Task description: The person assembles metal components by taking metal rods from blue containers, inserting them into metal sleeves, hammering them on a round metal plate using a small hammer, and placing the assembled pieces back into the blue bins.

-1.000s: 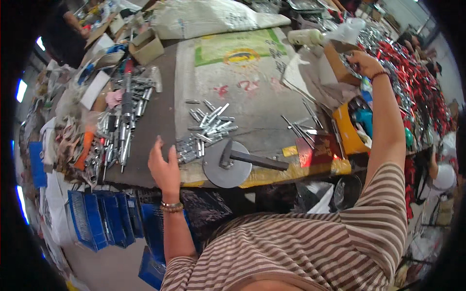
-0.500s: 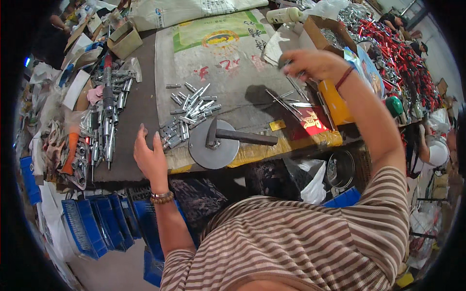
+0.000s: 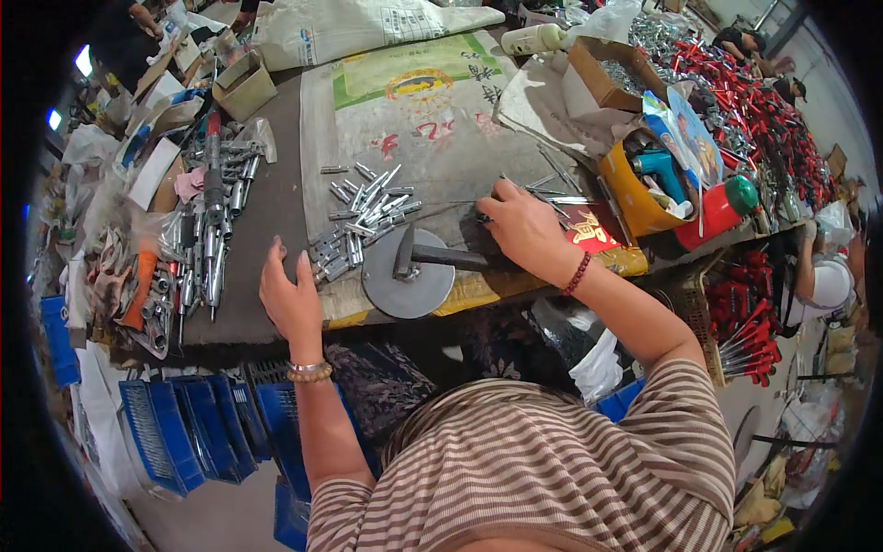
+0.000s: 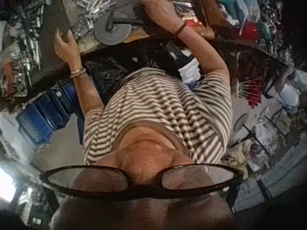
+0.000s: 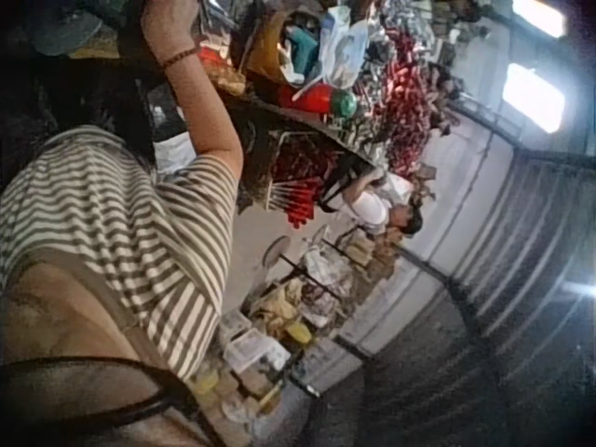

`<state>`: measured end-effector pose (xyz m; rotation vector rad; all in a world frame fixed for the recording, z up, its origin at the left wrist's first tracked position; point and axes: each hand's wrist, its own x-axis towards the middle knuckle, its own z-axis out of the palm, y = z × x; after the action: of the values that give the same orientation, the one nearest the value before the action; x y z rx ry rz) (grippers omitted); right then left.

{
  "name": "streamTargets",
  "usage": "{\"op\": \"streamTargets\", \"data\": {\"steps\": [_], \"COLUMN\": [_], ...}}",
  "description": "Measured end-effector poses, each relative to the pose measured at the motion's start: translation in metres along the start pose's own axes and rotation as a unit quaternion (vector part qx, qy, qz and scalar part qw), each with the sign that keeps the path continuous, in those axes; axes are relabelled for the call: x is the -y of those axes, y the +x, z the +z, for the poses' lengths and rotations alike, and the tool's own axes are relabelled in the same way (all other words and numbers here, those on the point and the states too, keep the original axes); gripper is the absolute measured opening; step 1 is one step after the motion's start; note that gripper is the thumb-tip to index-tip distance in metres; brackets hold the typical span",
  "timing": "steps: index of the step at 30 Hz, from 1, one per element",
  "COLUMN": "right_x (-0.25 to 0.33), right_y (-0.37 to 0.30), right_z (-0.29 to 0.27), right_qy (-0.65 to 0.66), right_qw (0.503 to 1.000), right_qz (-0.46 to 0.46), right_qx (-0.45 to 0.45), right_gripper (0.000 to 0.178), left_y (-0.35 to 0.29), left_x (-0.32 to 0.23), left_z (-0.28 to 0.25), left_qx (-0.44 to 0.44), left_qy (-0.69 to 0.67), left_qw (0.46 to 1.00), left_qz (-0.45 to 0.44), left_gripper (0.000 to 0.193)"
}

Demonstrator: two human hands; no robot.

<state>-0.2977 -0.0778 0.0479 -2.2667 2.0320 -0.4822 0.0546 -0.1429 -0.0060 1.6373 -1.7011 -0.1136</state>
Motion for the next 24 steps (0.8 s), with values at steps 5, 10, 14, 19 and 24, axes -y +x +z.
{"op": "streamTargets", "data": {"steps": [5, 10, 14, 19, 24], "right_x": [-0.021, -0.052, -0.078, -0.083, -0.037], "right_y": [0.002, 0.025, 0.035, 0.026, 0.005], "right_z": [0.000, 0.008, 0.020, 0.014, 0.001], "right_qy": [0.061, -0.028, -0.028, 0.059, 0.160], "right_qw": [0.997, 0.991, 0.986, 0.987, 0.980], "right_qz": [0.006, 0.120, 0.164, 0.134, 0.079], "right_qx": [-0.050, -0.052, -0.019, -0.062, -0.089], "right_gripper": [0.023, 0.023, 0.023, 0.026, 0.022], "left_y": [-0.001, 0.001, -0.002, -0.021, -0.017], "left_x": [0.010, 0.021, 0.015, -0.012, -0.029], "left_z": [-0.006, -0.008, -0.023, -0.041, -0.046], "left_qx": [-0.004, -0.021, 0.031, 0.108, 0.042], "left_qy": [-0.021, -0.178, -0.336, -0.230, 0.002], "left_qw": [1.000, 0.982, 0.937, 0.966, 0.994], "left_qz": [-0.022, -0.058, -0.085, -0.047, 0.105], "left_gripper": [0.045, 0.041, 0.033, 0.012, 0.019]}}
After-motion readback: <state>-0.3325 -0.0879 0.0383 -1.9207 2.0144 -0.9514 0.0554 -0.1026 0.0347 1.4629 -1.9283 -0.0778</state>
